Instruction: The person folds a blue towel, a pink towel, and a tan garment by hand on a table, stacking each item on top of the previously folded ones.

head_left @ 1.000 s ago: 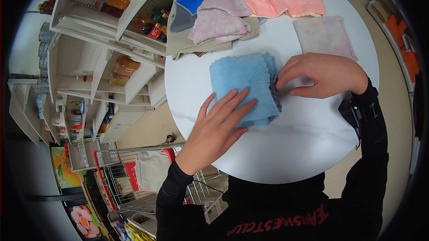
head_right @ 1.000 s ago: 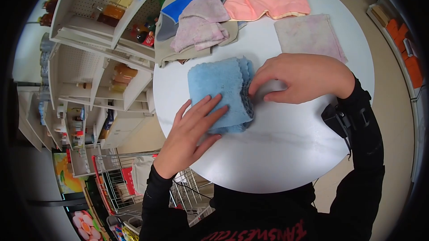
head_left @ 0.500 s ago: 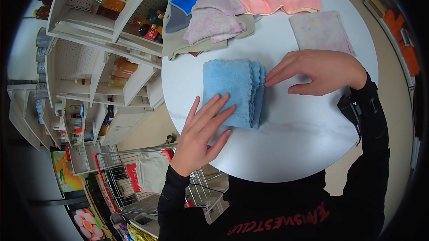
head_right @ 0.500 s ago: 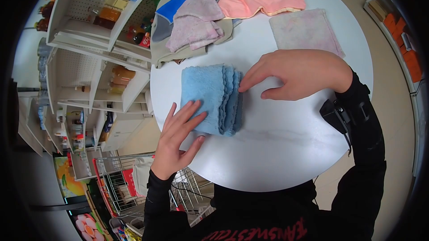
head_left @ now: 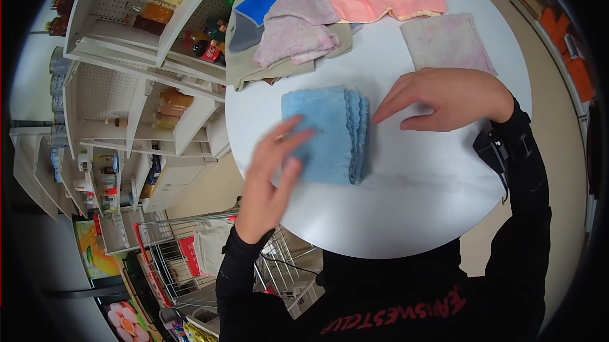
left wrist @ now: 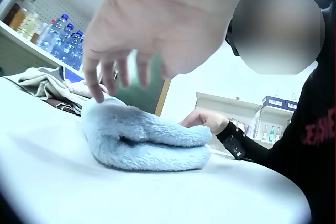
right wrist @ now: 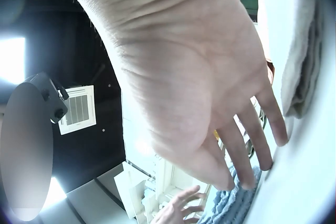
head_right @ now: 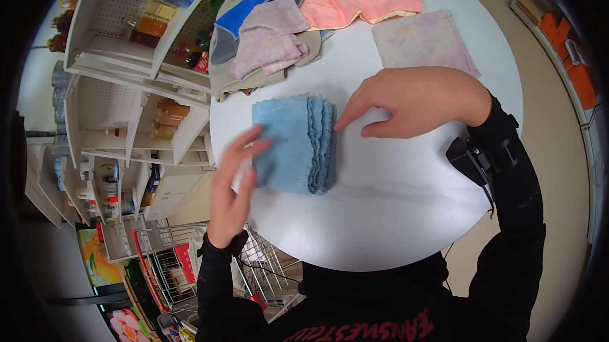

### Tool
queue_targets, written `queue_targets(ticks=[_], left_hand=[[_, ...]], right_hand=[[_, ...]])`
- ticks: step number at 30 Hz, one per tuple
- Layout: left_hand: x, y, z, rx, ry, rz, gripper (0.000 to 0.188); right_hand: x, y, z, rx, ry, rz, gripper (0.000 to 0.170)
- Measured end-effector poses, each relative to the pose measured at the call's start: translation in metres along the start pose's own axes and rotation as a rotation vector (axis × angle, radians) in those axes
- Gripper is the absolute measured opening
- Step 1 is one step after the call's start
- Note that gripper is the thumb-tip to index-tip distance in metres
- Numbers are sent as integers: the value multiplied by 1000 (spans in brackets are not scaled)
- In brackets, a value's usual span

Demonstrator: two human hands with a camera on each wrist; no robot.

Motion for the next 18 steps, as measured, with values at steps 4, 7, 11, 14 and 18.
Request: queue_targets(ticks=[4,7,11,14,18], left_hand=[[5,-3,-4,-782,350,460,86],[17,-19,-4,-849,327,616,88],[37,-29,0,-686,348,849,88],[36,-14,-13,-592,363,652,83],[26,-2,-28,-416,348,589,86]], right_hand=[[-1,0,-1,87,7,-117,40],[0,5,-2,87,104,-170,44],[19,12,-13,-77,337,-115,59],[35,10,-13,-246,521,9,72],[32,-12,-8,-96,261,-205,80]])
Point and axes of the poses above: each hand's wrist, its own z-axis away from the middle knuckle, its own x-axis out of the palm, y = z × x, the point moved 1 cm from there along -z, towards the middle knuckle, and after that the axes turned 15 degrees about x, right-handed, at the moved point
